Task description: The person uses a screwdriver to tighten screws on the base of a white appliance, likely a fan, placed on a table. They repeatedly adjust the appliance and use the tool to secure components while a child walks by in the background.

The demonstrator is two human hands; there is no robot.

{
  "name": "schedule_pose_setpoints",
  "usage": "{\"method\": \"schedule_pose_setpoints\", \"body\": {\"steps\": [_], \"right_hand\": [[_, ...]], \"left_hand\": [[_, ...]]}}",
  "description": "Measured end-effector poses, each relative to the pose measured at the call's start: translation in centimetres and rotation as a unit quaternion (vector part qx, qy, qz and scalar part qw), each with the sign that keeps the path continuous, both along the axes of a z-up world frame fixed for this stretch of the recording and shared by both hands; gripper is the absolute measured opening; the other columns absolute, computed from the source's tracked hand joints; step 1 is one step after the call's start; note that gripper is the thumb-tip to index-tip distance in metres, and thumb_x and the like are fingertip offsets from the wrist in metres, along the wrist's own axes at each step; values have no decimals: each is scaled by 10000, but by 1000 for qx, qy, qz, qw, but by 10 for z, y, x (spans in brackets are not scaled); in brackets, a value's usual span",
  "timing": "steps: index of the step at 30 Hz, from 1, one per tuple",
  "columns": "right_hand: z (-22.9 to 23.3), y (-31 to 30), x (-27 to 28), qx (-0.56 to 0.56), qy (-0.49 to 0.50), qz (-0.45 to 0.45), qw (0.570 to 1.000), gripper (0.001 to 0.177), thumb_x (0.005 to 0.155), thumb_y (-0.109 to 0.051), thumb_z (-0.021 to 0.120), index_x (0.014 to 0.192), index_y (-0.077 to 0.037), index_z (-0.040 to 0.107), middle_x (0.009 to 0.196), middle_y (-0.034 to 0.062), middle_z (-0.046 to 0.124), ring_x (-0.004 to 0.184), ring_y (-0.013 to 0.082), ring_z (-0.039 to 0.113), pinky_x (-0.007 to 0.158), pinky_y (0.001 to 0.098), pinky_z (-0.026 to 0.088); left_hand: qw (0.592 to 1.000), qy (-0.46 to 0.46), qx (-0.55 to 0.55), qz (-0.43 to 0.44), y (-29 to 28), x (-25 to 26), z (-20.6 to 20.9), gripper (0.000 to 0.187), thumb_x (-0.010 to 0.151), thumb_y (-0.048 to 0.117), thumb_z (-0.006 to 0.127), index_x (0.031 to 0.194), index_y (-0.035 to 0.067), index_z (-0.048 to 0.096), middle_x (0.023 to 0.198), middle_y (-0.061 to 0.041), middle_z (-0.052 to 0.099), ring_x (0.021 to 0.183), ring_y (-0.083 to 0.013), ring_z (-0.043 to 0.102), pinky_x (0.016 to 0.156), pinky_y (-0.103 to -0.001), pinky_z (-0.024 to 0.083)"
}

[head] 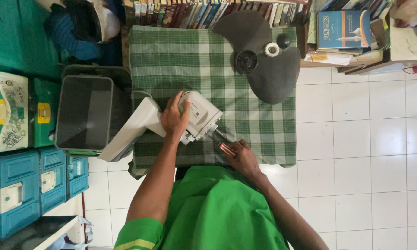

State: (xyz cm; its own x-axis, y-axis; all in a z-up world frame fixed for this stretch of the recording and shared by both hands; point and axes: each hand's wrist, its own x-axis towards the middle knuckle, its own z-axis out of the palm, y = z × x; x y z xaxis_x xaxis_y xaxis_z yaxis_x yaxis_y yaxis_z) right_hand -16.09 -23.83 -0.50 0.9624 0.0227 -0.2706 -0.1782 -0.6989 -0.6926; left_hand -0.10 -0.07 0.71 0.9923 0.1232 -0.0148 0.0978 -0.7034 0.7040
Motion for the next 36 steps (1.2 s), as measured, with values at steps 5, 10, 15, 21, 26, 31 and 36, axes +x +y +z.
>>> {"method": "schedule_pose_setpoints", "body": {"steps": [5,10,15,21,26,31,36], "right_hand": [[-4,-23,-19,-37,38,-26,998,295,818,-241,822,1030,-69,710,1040,164,679,874,364,704,755,464,578],[-17,-56,-16,-106,1,-70,992,353,772,-255,852,1060,-80,745,1083,205,673,928,393,675,764,489,568],[-36,-73,3,-126,-25,-127,984,376,795,-268,850,1078,-50,733,1042,225,682,964,399,663,805,502,554],[-19,-63,17,-157,-98,-90,979,351,779,-244,857,1058,-54,757,980,186,733,966,397,641,836,518,531],[-3,-21,13,18,-55,-115,992,280,902,-206,735,1133,-50,761,960,120,776,844,249,693,761,383,566],[-8,39,19,364,213,-219,880,280,928,-218,717,1106,-5,750,894,47,730,786,164,673,704,317,553],[-40,57,32,540,337,-290,715,187,955,-227,658,989,-46,691,818,1,652,742,155,625,687,319,517]], "left_hand": [[1000,-23,-1,2,0,-2,-4,474,999,507,575,1346,197,663,1240,-90,718,1092,-321,709,909,-428,553],[999,-31,2,-9,3,-1,-17,492,1010,511,563,1366,180,643,1269,-100,706,1101,-315,710,913,-430,554],[999,-32,7,-6,3,-1,-19,502,1010,518,556,1367,177,649,1290,-103,704,1126,-325,700,923,-435,549],[1000,-17,4,-2,3,0,-13,508,999,511,576,1370,171,648,1283,-109,701,1120,-334,694,929,-432,545],[1000,-2,-5,-2,4,0,-9,500,984,506,575,1361,188,658,1254,-106,713,1102,-328,704,920,-431,549],[1000,-25,-6,-4,3,-1,-9,493,1000,500,581,1364,175,648,1264,-119,707,1118,-336,698,932,-432,546],[1000,-26,0,-10,4,0,-11,498,1009,507,573,1370,171,642,1274,-120,701,1115,-333,700,927,-433,544]]}}
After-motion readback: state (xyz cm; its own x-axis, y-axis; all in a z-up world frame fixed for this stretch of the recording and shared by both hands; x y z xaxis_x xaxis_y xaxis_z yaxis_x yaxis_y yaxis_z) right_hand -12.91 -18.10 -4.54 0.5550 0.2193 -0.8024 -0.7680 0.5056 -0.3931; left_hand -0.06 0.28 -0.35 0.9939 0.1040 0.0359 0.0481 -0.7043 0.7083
